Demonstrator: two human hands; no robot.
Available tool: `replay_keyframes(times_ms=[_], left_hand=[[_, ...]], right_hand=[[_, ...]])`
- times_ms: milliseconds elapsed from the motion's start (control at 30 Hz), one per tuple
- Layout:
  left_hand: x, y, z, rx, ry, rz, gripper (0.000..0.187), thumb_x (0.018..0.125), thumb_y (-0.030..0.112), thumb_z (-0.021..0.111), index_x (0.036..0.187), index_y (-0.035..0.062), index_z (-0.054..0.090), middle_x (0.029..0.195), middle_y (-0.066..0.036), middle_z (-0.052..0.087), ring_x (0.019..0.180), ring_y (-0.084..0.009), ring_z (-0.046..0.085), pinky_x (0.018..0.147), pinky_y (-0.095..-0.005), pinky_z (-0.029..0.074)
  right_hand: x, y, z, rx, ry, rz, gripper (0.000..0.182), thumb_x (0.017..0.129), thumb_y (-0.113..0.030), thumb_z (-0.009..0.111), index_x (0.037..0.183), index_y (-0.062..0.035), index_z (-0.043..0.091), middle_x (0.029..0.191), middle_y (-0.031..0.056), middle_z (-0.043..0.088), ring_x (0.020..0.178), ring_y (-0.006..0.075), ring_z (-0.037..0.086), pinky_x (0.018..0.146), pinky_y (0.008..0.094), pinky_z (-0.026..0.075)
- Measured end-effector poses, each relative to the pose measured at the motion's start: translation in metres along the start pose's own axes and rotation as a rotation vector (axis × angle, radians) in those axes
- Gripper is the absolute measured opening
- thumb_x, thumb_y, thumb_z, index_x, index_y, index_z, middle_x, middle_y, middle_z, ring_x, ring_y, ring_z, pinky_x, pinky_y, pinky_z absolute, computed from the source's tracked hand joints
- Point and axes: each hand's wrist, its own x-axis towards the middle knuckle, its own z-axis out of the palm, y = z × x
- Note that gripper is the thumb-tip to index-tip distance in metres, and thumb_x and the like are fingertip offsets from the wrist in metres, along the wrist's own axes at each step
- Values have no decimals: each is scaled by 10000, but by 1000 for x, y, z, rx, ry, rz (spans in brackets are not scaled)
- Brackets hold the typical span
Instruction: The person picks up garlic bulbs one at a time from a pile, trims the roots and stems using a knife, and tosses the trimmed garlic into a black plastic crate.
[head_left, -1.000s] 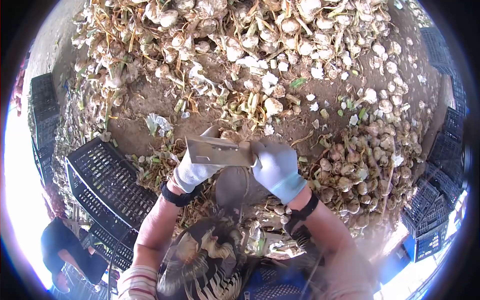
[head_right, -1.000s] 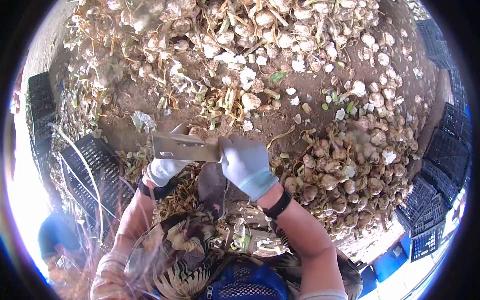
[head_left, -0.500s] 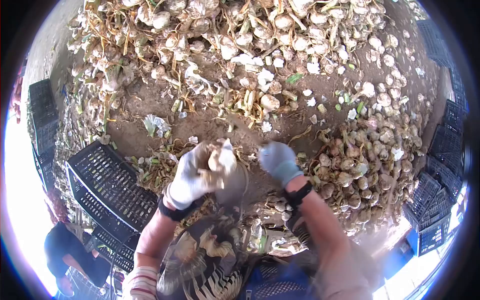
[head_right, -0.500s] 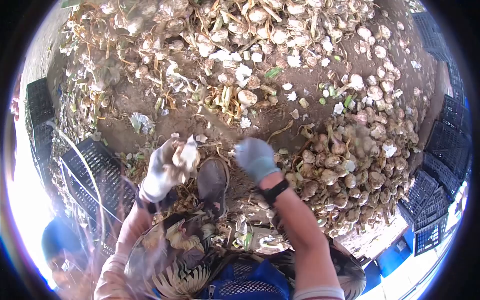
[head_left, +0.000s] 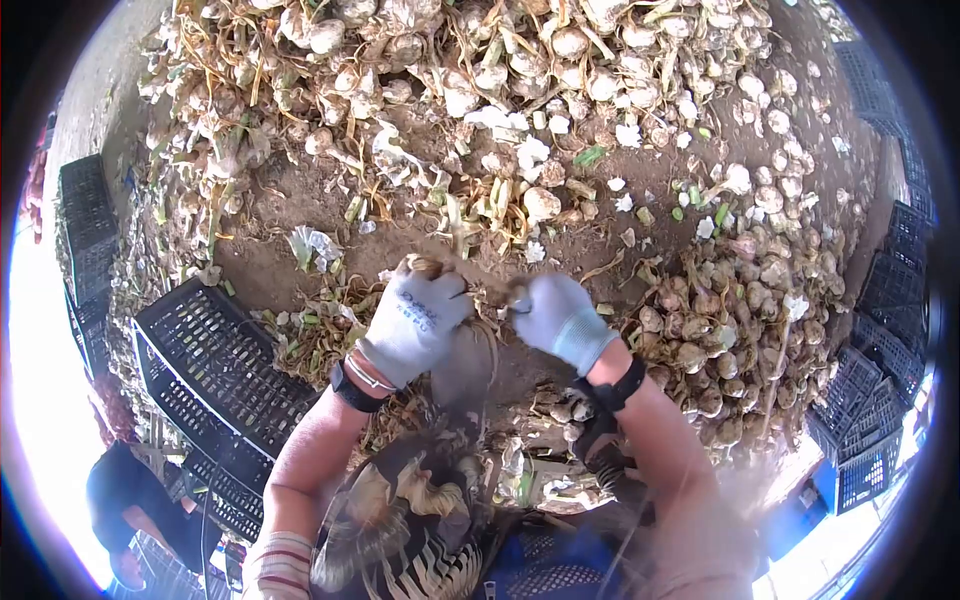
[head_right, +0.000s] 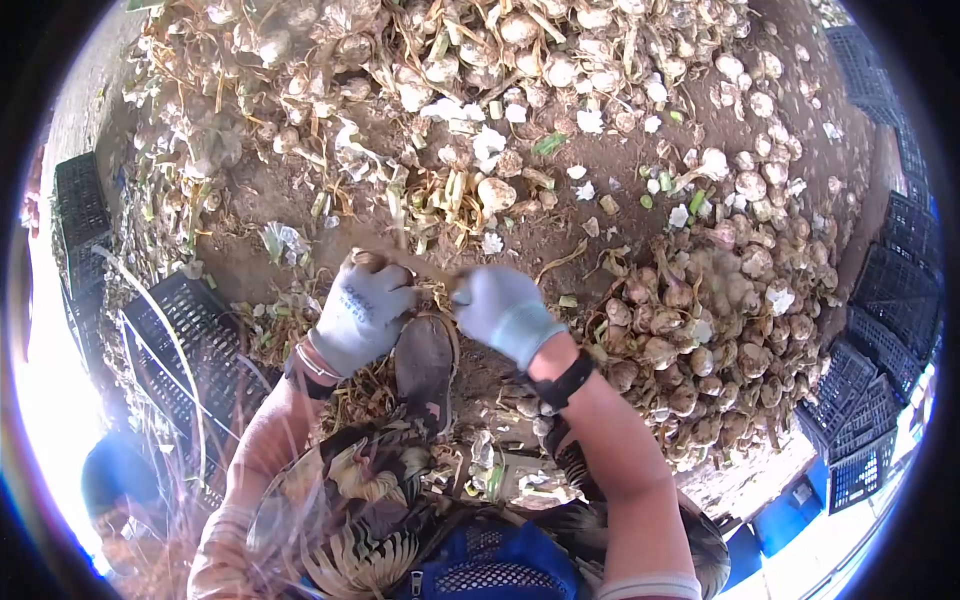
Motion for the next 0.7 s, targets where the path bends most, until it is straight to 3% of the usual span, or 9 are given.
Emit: replay_keyframes(times_ms=[67,133,200,300,333,400,533,600,700], left_hand=[[3,-1,-21,52,216,55,103,688,136,654,785,135,689,932,-71,647,886,-287,630,784,-372,493],[-2,-3,-25,43,73,-63,128,665,118,683,792,125,695,959,-39,652,933,-260,623,827,-385,489],[6,-8,-20,-118,266,-172,157,714,47,679,866,86,695,947,-50,655,864,-227,647,784,-373,521],[26,-20,-6,-618,471,-551,318,791,-87,673,1084,35,647,1031,-119,665,640,-139,636,487,-195,493],[38,-22,-4,-619,472,-551,318,791,-87,673,1084,35,647,1031,-119,665,640,-139,636,487,-195,493],[78,-9,-11,-460,381,-400,316,807,39,722,1110,62,636,1075,-105,654,734,-187,670,616,-288,548],[155,5,17,156,-259,-214,404,804,317,726,1177,184,647,1130,-101,639,996,-279,661,934,-408,482],[175,-10,30,165,-347,-230,395,825,227,698,1213,184,641,1108,-81,666,903,-225,675,802,-387,528],[170,-22,6,-516,-144,-542,466,842,79,661,1302,96,592,1025,-103,693,785,-145,673,639,-252,561]], right_hand=[[-6,25,2,-128,-194,426,202,873,-242,612,960,-87,707,821,161,702,749,363,684,699,428,550],[-27,44,32,-28,-80,338,196,877,-234,627,935,-63,704,788,139,704,720,328,688,682,397,544],[-39,50,50,69,72,250,197,882,-225,641,910,-39,700,755,118,706,691,292,692,665,365,538],[-38,32,60,649,-24,375,118,823,-135,741,829,-31,684,635,4,625,536,69,555,499,252,443],[-38,28,64,648,-24,375,118,823,-135,741,829,-31,684,635,4,625,536,69,555,499,252,443],[-40,25,76,908,-34,530,261,797,-288,744,905,-50,741,738,161,709,710,323,711,662,394,539],[-47,39,120,672,-30,432,307,781,-358,763,912,-80,754,743,191,699,727,341,706,685,402,540],[-52,50,138,680,9,405,321,778,-385,762,923,-98,760,785,208,700,786,365,699,733,418,540],[-59,44,128,643,12,398,322,769,-380,774,903,-88,756,799,200,706,782,358,699,741,431,535]])
